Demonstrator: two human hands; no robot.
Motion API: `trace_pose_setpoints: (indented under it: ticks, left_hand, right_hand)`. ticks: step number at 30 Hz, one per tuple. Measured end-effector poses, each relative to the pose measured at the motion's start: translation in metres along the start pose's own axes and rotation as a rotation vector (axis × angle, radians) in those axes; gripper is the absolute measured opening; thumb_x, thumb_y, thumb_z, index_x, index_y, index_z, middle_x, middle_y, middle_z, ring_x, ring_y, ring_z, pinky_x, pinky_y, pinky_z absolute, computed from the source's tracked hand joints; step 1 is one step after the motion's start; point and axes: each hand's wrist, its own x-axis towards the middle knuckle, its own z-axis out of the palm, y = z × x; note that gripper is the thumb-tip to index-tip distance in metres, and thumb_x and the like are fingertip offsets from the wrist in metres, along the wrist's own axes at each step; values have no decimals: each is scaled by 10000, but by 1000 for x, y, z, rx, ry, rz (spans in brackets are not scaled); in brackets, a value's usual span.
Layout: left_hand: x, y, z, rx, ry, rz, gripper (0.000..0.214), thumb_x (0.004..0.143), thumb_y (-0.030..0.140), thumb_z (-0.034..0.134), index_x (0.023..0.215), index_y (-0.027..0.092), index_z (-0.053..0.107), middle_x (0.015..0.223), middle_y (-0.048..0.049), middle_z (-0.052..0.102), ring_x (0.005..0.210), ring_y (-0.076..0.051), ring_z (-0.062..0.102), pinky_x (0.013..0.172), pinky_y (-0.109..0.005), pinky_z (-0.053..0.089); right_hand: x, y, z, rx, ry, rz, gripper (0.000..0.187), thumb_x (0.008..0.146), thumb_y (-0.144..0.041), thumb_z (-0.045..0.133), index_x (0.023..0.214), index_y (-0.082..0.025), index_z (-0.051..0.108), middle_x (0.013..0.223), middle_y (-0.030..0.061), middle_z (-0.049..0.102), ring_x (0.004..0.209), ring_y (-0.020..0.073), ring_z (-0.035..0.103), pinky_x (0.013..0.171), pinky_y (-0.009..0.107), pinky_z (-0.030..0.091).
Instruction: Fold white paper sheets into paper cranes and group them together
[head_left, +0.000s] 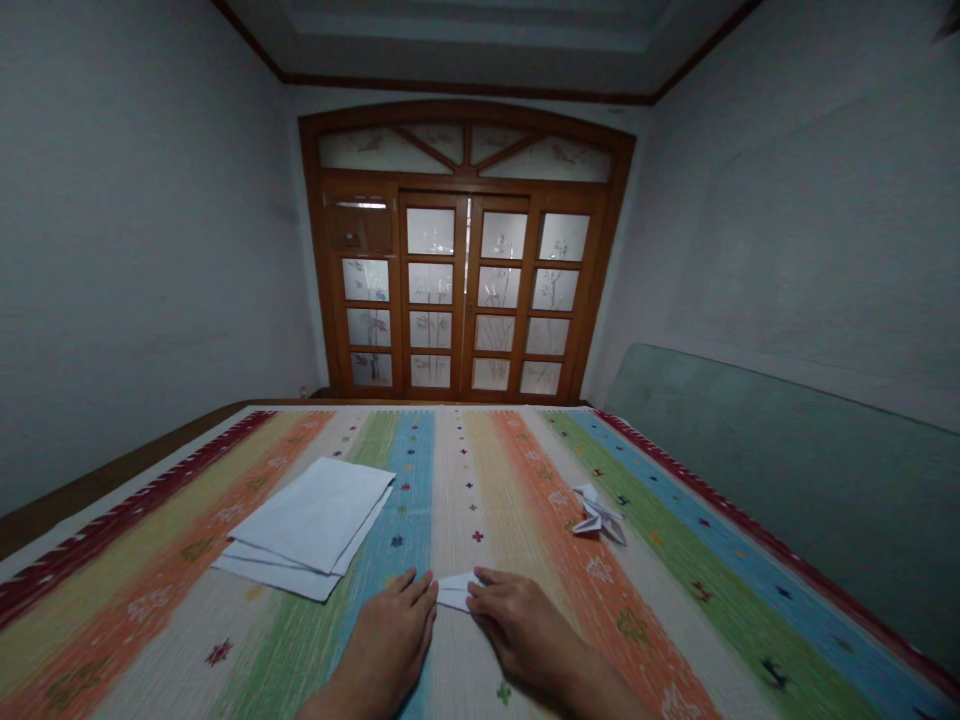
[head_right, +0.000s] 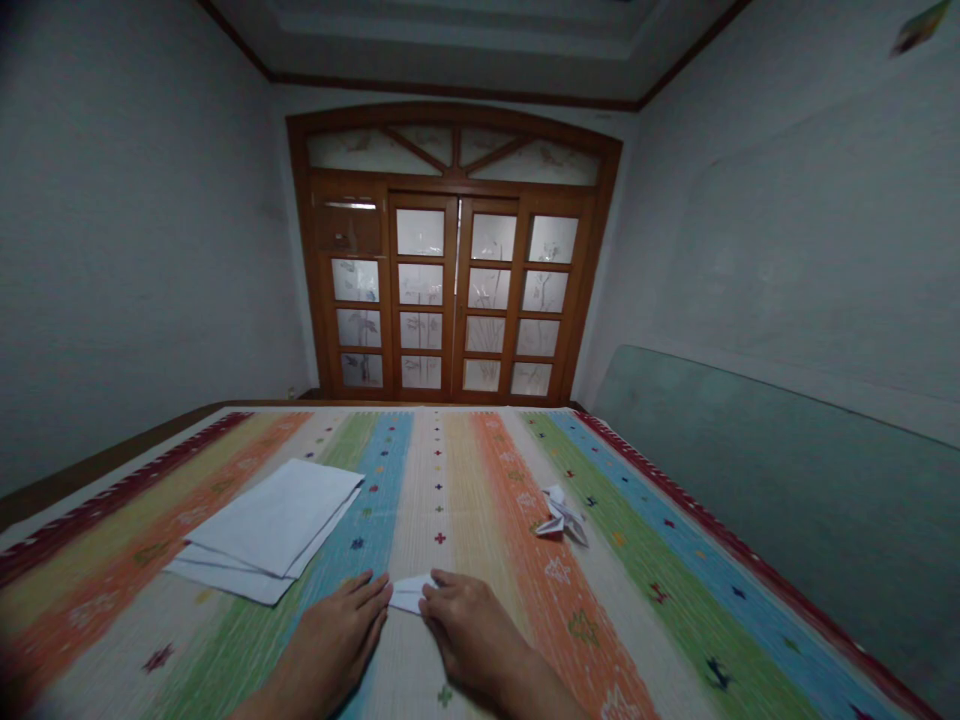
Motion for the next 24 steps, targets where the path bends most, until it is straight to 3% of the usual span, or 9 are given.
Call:
trace_pose_setpoints:
  ticks: [3,6,13,18,24]
  left_hand:
    - [1,-2,-1,-47,66,7,292,909,44,556,1037,203,765,1060,-61,805,982,-267,740,835,-374,611]
    - [0,2,-4,-101,130,8,206,913,84,600,910,222,752,885,-29,769,847,-229,715,732,-314,582]
    - [0,6,-2,-133,181,25,190,892,100,656,990,249,721,889,-16,709,821,-213,679,714,-296,541]
    - [2,1,2,-80,216,91,164,952,113,593,922,226,709,843,-16,697,761,-203,665,676,-294,523]
    - [3,-3,2,-13,232,170,208,989,108,523,910,216,683,821,-16,695,727,-181,656,660,-266,511]
  right_hand:
    - [-1,4,3,8,-16,39,305,936,-102,527,1163,-136,728,1182,148,766,1230,302,657,1044,400,534]
    - [0,7,4,18,2,74,335,931,-101,533,1213,-134,710,1209,173,749,1243,309,648,1035,427,538]
    - [-2,10,5,118,77,83,322,911,-89,565,1180,-178,718,1182,143,767,1205,278,675,1022,416,540]
    - [-5,10,4,148,111,53,255,903,-109,579,1080,-211,732,1168,102,774,1189,267,677,1031,424,527]
    - [-5,11,3,140,121,31,310,901,-111,562,1170,-206,685,1183,115,755,1131,250,694,1000,391,540]
